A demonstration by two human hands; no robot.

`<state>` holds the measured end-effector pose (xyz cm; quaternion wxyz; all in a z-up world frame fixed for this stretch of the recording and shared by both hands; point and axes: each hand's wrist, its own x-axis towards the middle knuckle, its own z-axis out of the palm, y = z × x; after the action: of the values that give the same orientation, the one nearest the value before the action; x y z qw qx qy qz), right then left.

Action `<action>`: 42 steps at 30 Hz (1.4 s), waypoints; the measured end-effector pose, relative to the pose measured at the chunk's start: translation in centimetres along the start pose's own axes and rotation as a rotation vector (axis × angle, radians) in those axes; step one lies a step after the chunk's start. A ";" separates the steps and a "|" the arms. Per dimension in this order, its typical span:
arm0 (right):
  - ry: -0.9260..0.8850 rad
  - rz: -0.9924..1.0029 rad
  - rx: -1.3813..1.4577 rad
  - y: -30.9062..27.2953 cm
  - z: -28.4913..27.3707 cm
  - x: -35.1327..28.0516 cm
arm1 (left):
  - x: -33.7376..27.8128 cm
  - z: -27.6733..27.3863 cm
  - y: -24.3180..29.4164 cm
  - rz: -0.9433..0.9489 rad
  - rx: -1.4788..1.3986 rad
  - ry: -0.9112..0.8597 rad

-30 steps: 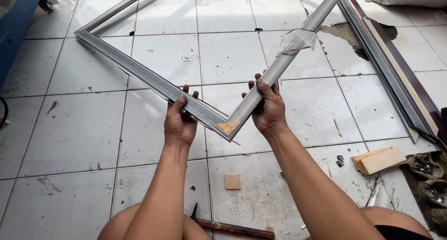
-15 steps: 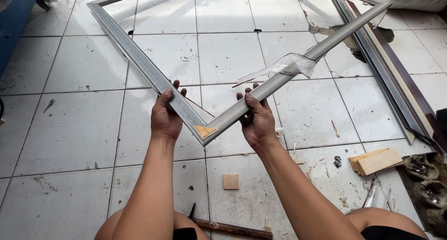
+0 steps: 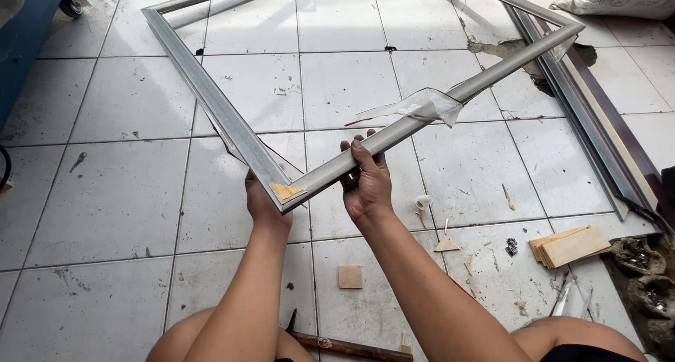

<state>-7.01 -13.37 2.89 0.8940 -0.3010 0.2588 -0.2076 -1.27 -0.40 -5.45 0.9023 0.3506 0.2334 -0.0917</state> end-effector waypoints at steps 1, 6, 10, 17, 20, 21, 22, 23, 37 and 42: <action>-0.006 -0.002 0.004 0.0 0.4 0.0 | -1.5 1.0 -0.9 0.006 0.000 -0.005; -0.002 -0.017 -0.193 0.1 1.2 -0.7 | -9.4 5.6 -1.8 -0.086 0.276 -0.152; 0.019 0.024 -0.419 -1.6 1.2 -0.4 | -11.7 7.7 -0.9 -0.035 0.282 -0.226; 0.193 0.024 -0.343 -6.5 -3.0 8.9 | -9.7 7.1 -0.8 -0.054 0.127 -0.175; 0.235 -0.055 -0.225 -10.5 -6.4 15.8 | -8.6 6.5 -0.8 -0.034 0.055 -0.198; 0.209 -0.081 -0.181 -11.8 -7.5 18.0 | -8.4 6.4 -0.6 -0.025 0.029 -0.220; 0.202 -0.080 -0.181 -12.7 -7.8 19.3 | -8.3 6.4 -0.2 -0.019 0.027 -0.220; 0.170 -0.032 -0.148 -13.7 -8.1 20.6 | -8.3 6.4 0.1 -0.028 0.032 -0.235; 0.072 -0.190 0.094 -12.6 -3.8 16.7 | -4.9 4.4 7.2 -0.031 0.163 -0.429; 0.160 -0.259 0.130 -11.3 -1.1 11.3 | -1.6 3.9 9.7 0.002 0.174 -0.516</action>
<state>-1.28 -28.13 5.62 0.8540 -0.2556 0.2742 -0.3608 1.87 4.12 3.54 0.8985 0.3922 -0.0133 -0.1966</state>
